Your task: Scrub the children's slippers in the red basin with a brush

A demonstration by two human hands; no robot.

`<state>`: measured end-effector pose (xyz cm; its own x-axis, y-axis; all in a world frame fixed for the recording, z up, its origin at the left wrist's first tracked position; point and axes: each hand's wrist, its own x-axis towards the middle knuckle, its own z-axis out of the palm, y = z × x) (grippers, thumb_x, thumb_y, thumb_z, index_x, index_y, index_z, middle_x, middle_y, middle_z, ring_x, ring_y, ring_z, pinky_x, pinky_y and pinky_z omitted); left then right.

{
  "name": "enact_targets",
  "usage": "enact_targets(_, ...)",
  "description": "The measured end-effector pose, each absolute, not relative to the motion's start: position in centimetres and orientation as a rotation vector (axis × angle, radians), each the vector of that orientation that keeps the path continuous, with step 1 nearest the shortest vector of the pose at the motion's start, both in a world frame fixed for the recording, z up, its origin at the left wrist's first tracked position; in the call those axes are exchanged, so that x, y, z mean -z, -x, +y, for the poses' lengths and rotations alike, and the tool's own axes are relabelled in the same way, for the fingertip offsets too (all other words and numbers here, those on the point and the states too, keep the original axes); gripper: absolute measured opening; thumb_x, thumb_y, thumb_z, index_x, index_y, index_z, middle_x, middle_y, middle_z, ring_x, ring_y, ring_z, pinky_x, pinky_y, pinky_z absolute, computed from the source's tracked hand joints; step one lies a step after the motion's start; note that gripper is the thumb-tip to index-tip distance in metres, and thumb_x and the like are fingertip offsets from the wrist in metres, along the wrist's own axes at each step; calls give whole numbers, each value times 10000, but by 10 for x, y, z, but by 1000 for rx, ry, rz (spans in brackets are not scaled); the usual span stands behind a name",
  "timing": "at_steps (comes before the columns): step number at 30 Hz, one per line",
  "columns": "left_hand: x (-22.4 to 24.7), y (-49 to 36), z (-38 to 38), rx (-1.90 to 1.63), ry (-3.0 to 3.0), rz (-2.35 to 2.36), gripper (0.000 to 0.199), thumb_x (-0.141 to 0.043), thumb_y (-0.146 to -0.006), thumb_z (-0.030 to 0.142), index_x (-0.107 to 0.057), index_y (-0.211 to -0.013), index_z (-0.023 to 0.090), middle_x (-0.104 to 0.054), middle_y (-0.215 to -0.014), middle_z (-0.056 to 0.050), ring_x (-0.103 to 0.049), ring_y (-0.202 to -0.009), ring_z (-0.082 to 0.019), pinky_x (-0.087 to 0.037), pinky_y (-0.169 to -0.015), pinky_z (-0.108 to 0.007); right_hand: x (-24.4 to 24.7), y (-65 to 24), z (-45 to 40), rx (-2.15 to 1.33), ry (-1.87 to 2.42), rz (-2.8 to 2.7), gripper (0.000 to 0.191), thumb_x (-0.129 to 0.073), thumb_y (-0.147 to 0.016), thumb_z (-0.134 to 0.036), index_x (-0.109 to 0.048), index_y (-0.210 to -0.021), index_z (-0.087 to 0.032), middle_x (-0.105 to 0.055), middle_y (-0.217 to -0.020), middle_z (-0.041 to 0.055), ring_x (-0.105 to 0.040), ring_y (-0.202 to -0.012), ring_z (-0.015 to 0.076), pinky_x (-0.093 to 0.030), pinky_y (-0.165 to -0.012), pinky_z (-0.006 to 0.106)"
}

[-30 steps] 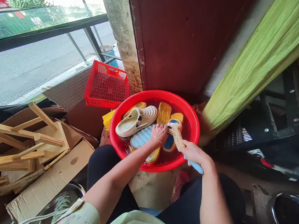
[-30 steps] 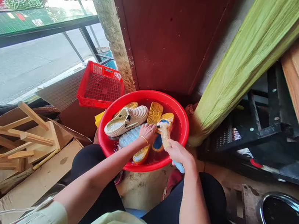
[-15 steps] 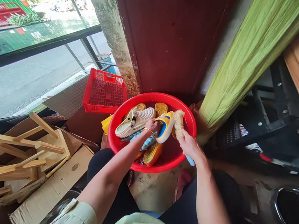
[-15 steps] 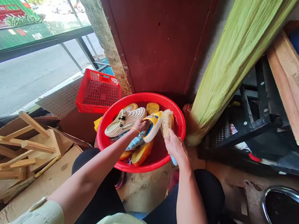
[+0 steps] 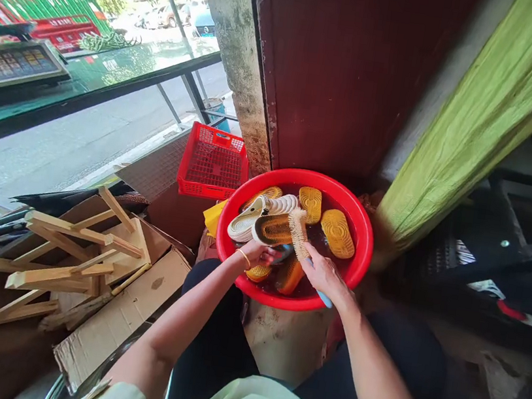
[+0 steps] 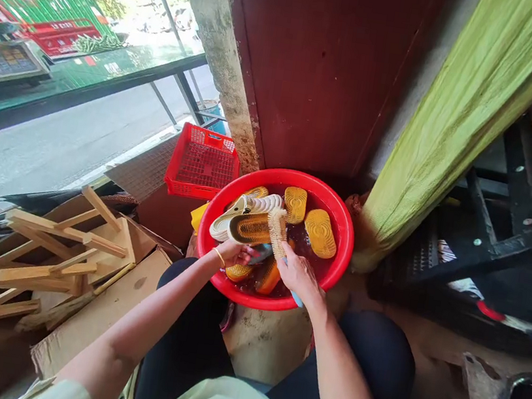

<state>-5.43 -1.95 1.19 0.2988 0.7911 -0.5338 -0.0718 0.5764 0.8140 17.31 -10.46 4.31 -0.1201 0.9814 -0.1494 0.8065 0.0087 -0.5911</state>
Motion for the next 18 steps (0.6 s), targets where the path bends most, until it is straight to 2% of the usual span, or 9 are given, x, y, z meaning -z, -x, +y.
enact_targets(3,-10,66,-32,-835,-969,1350,184,-787,-732,253,-699,-884,198,-697,-702,-50,-694,-712,-231,-563,-676,-312,-38,-167,-94,-852,1928,-1984,594,-490,-1001,-296,-423,-1584,-214,-787,-1127,100,-759,-971,248,-519,-780,282)
enact_targets(6,-15,74,-33,-1144,-935,1366,226,-755,-737,231,-697,-955,229,-746,-886,-33,-720,-933,-230,-581,-810,-301,-34,-163,-88,-877,1903,-1958,588,-478,-1001,-298,-433,-1583,-226,-783,-1142,88,-757,-945,238,-523,-771,277)
enact_targets(9,-23,76,-25,-1207,-675,1142,274,-660,-854,401,-688,-1045,208,-757,-959,-52,-727,-885,-197,-603,-801,-307,-34,-167,-86,-923,1855,-1955,573,-469,-1006,-314,-451,-1575,-245,-769,-1195,79,-752,-959,230,-524,-785,275)
enact_targets(11,-27,76,-17,-1176,-554,1046,449,-572,-903,582,-682,-1092,190,-758,-953,-75,-730,-812,-193,-613,-754,-316,-37,-171,-86,-908,1830,-1994,562,-481,-996,-304,-485,-1554,-236,-741,-1269,96,-736,-1032,246,-519,-826,288)
enact_targets(13,-30,73,-8,-1146,-510,1044,568,-532,-903,679,-674,-1143,185,-761,-935,-79,-726,-745,-189,-613,-697,-310,-44,-174,-87,-890,1819,-2034,550,-491,-984,-285,-521,-1529,-226,-743,-1264,107,-731,-1047,261,-514,-834,299)
enact_targets(15,-29,68,0,-1126,-511,1062,535,-583,-898,632,-661,-1192,191,-767,-936,-62,-723,-717,-180,-609,-675,-296,-52,-171,-92,-897,1810,-2040,539,-493,-978,-273,-545,-1512,-231,-777,-1173,98,-744,-991,256,-514,-795,289)
enact_targets(18,-22,58,5,-1127,-507,1050,407,-635,-889,462,-658,-1185,183,-771,-933,-40,-729,-752,-176,-607,-708,-288,-65,-153,-104,-878,1739,-2050,529,-496,-982,-286,-549,-1509,-272,-794,-1120,70,-751,-962,239,-516,-759,269)
